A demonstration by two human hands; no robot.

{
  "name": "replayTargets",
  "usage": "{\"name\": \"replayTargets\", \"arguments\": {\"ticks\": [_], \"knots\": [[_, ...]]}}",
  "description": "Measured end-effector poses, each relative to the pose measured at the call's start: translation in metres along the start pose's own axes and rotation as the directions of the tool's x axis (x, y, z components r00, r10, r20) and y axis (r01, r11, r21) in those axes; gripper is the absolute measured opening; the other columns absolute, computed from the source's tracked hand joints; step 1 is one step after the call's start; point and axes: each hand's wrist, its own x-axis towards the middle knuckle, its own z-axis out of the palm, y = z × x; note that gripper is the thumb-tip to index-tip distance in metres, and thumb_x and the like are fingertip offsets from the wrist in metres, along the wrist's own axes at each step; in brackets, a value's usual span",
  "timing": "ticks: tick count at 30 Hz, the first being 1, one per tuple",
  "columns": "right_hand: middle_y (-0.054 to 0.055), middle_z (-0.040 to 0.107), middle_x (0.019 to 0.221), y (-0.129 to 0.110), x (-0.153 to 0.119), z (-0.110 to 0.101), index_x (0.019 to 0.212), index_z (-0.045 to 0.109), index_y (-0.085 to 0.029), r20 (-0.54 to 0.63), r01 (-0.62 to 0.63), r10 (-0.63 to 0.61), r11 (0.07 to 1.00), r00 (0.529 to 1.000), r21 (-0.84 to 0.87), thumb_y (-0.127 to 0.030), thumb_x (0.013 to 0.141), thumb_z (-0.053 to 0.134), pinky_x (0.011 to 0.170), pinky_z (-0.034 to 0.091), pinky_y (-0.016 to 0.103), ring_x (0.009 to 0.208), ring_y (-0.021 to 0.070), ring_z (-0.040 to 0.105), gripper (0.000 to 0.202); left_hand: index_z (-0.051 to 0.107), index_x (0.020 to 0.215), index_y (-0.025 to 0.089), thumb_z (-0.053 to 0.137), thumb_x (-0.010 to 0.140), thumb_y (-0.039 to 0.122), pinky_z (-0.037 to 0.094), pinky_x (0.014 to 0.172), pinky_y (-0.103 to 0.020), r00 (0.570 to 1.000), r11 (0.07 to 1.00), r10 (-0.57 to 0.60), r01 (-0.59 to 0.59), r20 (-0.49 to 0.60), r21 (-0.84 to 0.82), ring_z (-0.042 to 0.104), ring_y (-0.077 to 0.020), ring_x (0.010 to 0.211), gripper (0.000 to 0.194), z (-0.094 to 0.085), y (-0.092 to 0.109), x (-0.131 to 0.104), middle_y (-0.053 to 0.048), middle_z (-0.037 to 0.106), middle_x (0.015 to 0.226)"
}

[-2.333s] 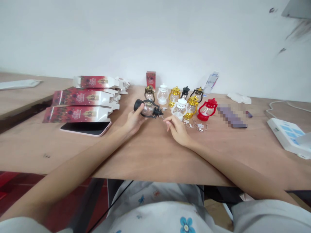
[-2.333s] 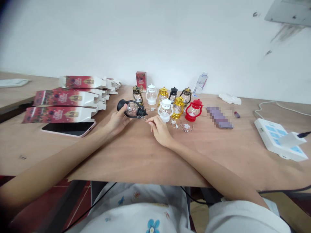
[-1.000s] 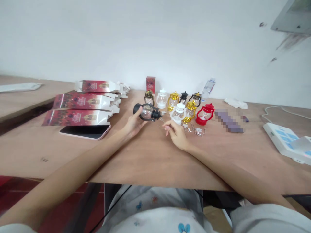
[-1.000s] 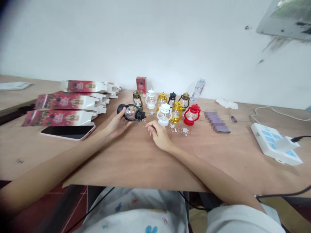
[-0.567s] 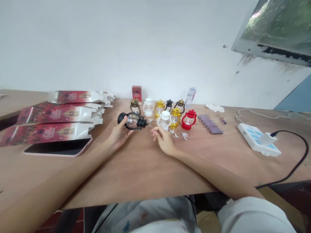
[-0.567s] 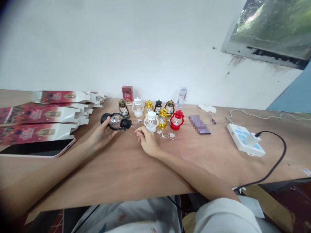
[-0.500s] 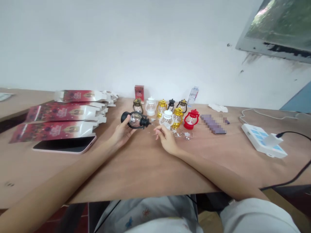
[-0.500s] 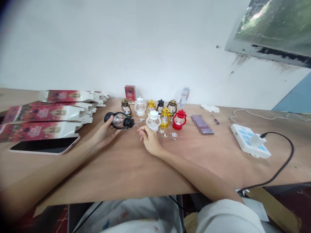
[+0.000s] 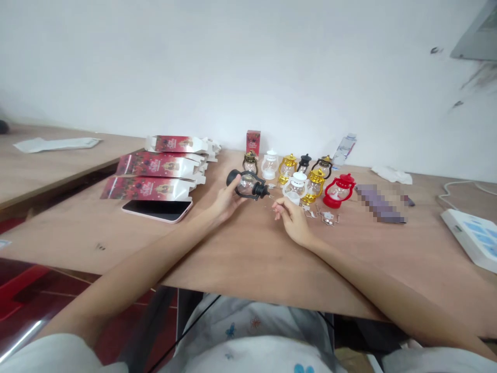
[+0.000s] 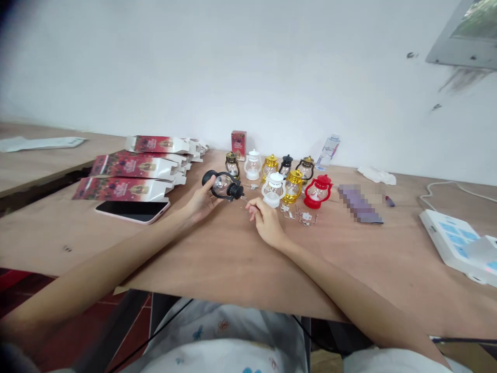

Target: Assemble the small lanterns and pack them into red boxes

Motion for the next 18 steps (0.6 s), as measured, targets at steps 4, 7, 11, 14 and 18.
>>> {"name": "replayTargets", "arguments": {"ticks": [4,7,11,14,18], "knots": [[-0.003,0.051,0.068,0.004,0.001,0.002,0.084,0.052,-0.021,-0.009,-0.034,0.035,0.998,0.999,0.049,-0.029,0.09,0.04,0.06,0.044,0.024,0.055,0.0105,0.054,0.016,0.066,0.095,0.014,0.065,0.079,0.039,0.055,0.071,-0.024,1.0,1.0,-0.015,0.015,-0.007,0.017,0.067,-0.0171,0.083,0.029,-0.002,-0.001,0.003,-0.01,0.07,0.097],[-0.003,0.05,0.068,0.013,0.003,0.006,0.084,0.051,-0.021,-0.02,-0.112,0.117,0.979,0.993,0.169,-0.035,0.089,0.043,0.057,0.046,0.025,0.054,0.0105,0.053,0.017,0.065,0.096,0.014,0.064,0.081,0.039,0.055,0.067,-0.023,0.998,0.998,-0.029,0.026,0.052,0.05,0.067,-0.0176,0.082,0.029,0.0,0.0,0.0,-0.01,0.07,0.098],[-0.004,0.049,0.065,0.02,0.004,0.008,0.084,0.052,-0.021,-0.013,-0.172,0.182,0.949,0.983,0.263,-0.042,0.086,0.049,0.054,0.048,0.026,0.053,0.0118,0.051,0.021,0.067,0.097,0.013,0.064,0.08,0.037,0.055,0.062,-0.024,0.98,0.99,-0.08,0.057,0.181,0.129,0.067,-0.0188,0.078,0.029,0.007,0.005,-0.007,-0.011,0.07,0.095],[-0.004,0.05,0.065,0.016,0.003,0.006,0.085,0.053,-0.022,-0.045,-0.136,0.153,0.955,0.987,0.264,-0.044,0.087,0.049,0.055,0.048,0.027,0.054,0.0123,0.051,0.022,0.066,0.099,0.012,0.064,0.08,0.035,0.055,0.063,-0.025,0.982,0.99,-0.061,0.037,0.178,0.135,0.067,-0.0188,0.078,0.03,0.011,0.008,-0.01,-0.012,0.07,0.096],[-0.003,0.051,0.063,0.006,0.0,0.001,0.078,0.052,-0.022,-0.063,-0.062,0.074,0.983,0.995,0.171,-0.045,0.09,0.046,0.058,0.045,0.026,0.055,0.0124,0.054,0.026,0.066,0.099,0.011,0.065,0.078,0.037,0.054,0.061,-0.023,0.992,0.99,-0.059,0.043,0.114,0.132,0.066,-0.0176,0.075,0.033,0.007,0.009,-0.006,-0.013,0.07,0.096]]}}
